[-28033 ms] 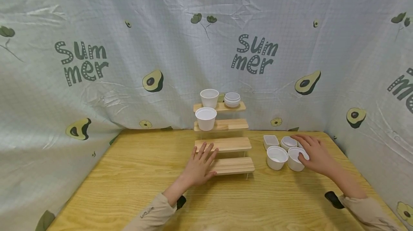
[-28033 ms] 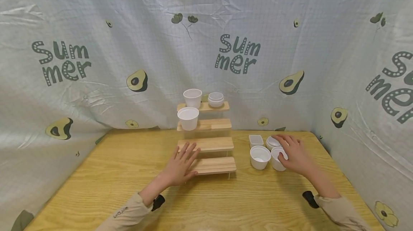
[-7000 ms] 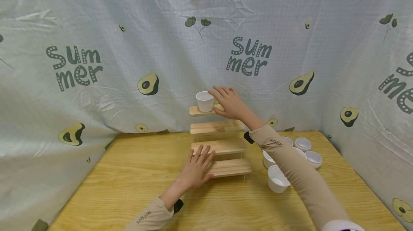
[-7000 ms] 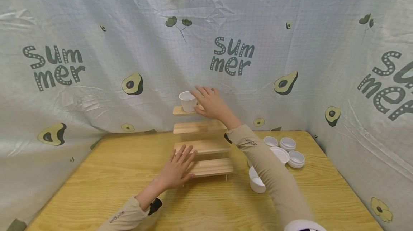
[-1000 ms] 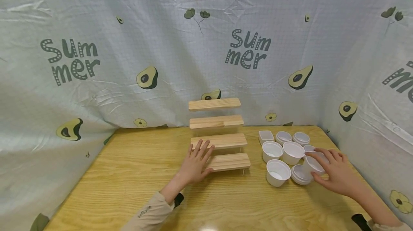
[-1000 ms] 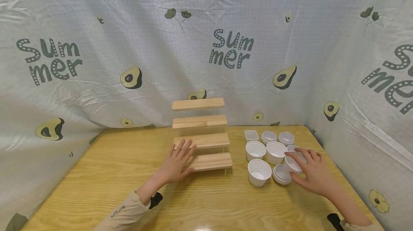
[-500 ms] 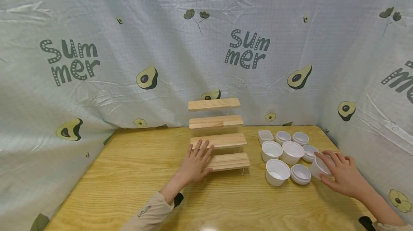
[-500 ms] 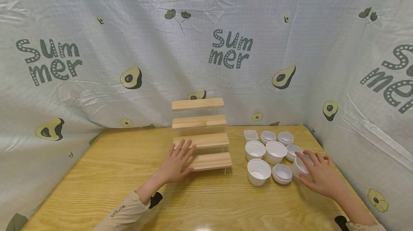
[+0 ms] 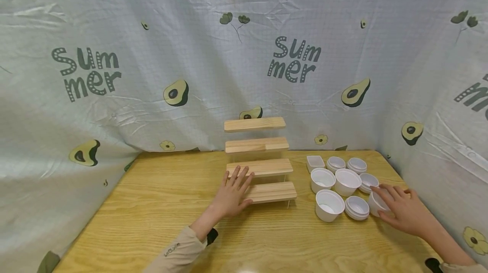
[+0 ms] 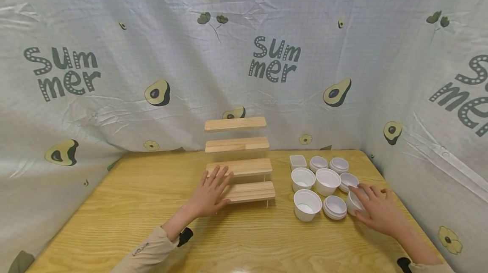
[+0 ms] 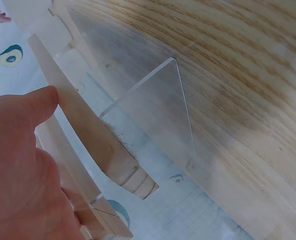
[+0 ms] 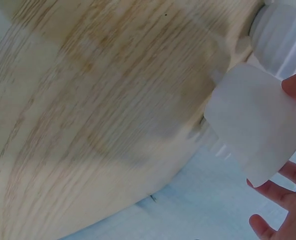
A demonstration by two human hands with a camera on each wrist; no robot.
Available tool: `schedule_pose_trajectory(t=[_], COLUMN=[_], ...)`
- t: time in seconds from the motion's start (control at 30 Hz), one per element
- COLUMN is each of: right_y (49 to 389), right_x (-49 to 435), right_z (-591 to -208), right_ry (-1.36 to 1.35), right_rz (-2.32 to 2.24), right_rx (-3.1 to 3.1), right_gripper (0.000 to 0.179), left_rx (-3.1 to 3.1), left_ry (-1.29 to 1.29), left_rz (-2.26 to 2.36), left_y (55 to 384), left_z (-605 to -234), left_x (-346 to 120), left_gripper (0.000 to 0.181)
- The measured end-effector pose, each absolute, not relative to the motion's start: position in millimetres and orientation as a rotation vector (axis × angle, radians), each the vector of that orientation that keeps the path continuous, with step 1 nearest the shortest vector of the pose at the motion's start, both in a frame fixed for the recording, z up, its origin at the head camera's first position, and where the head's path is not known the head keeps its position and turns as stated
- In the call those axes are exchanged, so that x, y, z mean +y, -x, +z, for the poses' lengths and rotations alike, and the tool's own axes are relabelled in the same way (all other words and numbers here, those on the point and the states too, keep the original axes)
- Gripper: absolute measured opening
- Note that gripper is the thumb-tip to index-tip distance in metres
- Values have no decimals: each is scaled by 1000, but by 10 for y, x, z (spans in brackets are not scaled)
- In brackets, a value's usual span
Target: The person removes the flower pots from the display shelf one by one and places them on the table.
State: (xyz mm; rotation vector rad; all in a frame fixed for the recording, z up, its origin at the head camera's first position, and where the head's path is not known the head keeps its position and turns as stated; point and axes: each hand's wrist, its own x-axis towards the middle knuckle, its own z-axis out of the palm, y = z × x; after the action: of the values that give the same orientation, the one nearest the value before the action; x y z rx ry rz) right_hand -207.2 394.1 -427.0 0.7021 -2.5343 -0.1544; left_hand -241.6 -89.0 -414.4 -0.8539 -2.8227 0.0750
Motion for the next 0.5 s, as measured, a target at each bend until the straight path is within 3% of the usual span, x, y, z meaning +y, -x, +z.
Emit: schedule_pose_trajectory(t=[0.5], right_y=[2099], right_x=[3947], right_z=[-4348], right_ry=[-708], right_rz=[-125], right_rx=[-2569], right_gripper=[70], left_rx=[-2843], left_ry=[853], left_rz=[80], left_y=[2418], left_z=[-4137], left_x=[-888], left_gripper=[71])
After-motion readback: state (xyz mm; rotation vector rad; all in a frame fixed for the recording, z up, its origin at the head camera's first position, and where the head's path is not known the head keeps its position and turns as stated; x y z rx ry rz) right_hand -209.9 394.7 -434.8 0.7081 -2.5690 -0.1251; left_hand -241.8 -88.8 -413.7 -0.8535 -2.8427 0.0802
